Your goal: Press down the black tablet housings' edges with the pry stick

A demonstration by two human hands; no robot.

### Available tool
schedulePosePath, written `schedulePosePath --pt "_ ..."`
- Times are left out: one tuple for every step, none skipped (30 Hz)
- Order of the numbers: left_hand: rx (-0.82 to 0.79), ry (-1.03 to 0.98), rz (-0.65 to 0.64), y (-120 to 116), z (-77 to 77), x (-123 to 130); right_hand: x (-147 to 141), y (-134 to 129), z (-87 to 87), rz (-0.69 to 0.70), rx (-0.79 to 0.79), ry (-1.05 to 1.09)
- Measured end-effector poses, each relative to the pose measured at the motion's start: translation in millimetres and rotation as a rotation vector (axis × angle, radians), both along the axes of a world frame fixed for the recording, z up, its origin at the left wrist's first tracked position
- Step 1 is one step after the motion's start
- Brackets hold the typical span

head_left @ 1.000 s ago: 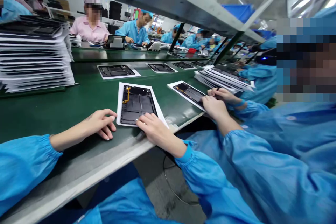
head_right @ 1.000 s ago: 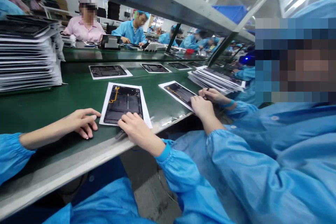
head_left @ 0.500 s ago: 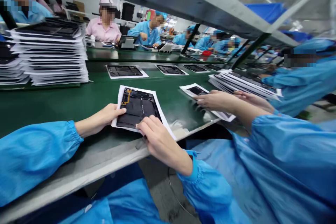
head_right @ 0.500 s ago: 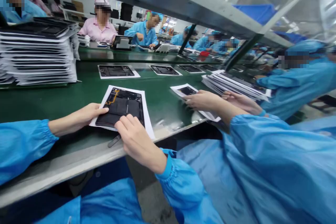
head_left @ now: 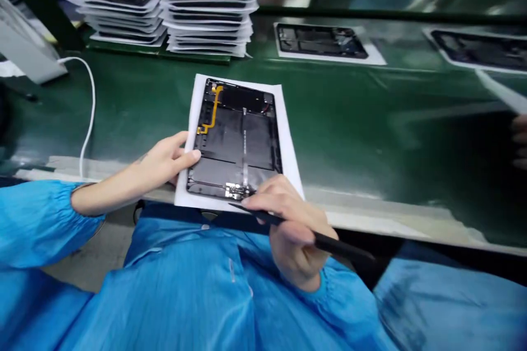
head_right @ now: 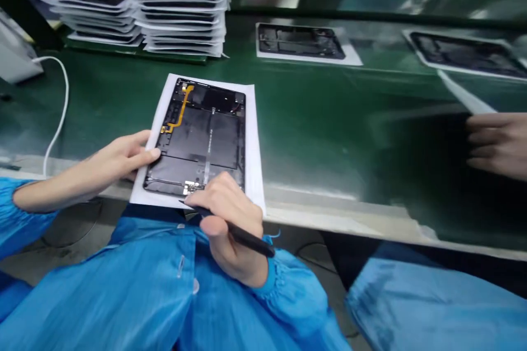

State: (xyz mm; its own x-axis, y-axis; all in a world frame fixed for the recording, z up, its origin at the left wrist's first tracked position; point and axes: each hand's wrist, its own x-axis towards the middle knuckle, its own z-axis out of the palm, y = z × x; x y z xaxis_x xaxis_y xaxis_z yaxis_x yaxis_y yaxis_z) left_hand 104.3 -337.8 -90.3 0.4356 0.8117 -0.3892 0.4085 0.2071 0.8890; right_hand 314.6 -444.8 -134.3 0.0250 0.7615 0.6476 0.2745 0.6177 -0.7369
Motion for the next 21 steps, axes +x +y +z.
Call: schedulePosePath --pt "-0.047 0.007 -0.032 0 0.8 -4 -7 3 -1.7 0.017 -0.013 0.015" --pt "-0.073 0.012 -0.064 0 1.4 -9 -11 5 -3.0 0.018 -0.018 0.013" --pt "-0.06 0.023 -0.098 1 1.8 -13 -14 8 -3.8 0.009 -0.02 -0.002" --pt "0.001 0.051 -0.137 2 2.2 -18 -16 9 -4.0 -0.006 -0.018 -0.027" --pt "0.113 0.103 -0.175 3 2.5 -24 -16 10 -3.4 -0.018 -0.017 -0.057" --pt "0.266 0.172 -0.212 3 2.7 -29 -15 11 -2.2 -0.022 -0.017 -0.092" --pt "0.443 0.242 -0.244 3 2.8 -33 -15 11 -0.4 -0.015 -0.023 -0.136" --pt "0.621 0.295 -0.271 1 2.6 -37 -14 10 1.7 0.006 -0.027 -0.19" --pt "0.777 0.32 -0.298 -1 2.2 -40 -14 9 3.9 0.03 -0.029 -0.251" --pt "0.895 0.316 -0.328 -3 1.2 -42 -15 8 5.8 0.049 -0.029 -0.308" --pt "0.969 0.295 -0.363 -6 -0.1 -43 -16 7 7.3 0.063 -0.026 -0.358" --pt "1.01 0.267 -0.399 -10 -1.8 -44 -18 6 8.1 0.073 -0.022 -0.398" --pt "1.03 0.242 -0.43 -13 -3.9 -44 -20 6 8.2 0.079 -0.019 -0.431" --pt "1.037 0.225 -0.455 -15 -6.2 -44 -21 6 7.6 0.08 -0.017 -0.456" --pt "1.041 0.213 -0.468 -17 -8.7 -44 -23 6 6.4 0.081 -0.01 -0.477" --pt "1.044 0.205 -0.474 -18 -11.2 -44 -24 7 4.7 0.084 0.005 -0.498" --pt "1.047 0.196 -0.48 -19 -13.6 -44 -26 8 2.8 0.083 0.025 -0.515" --pt "1.052 0.187 -0.484 -19 -16.0 -44 -27 10 0.8 0.077 0.047 -0.529" --pt "1.06 0.181 -0.49 -20 -18.4 -44 -27 11 -1.1 0.067 0.068 -0.538" --pt "1.073 0.179 -0.493 -20 -20.6 -44 -28 11 -2.7 0.057 0.081 -0.543" --pt "1.088 0.184 -0.492 -21 -22.6 -44 -28 12 -3.9 0.049 0.084 -0.542"
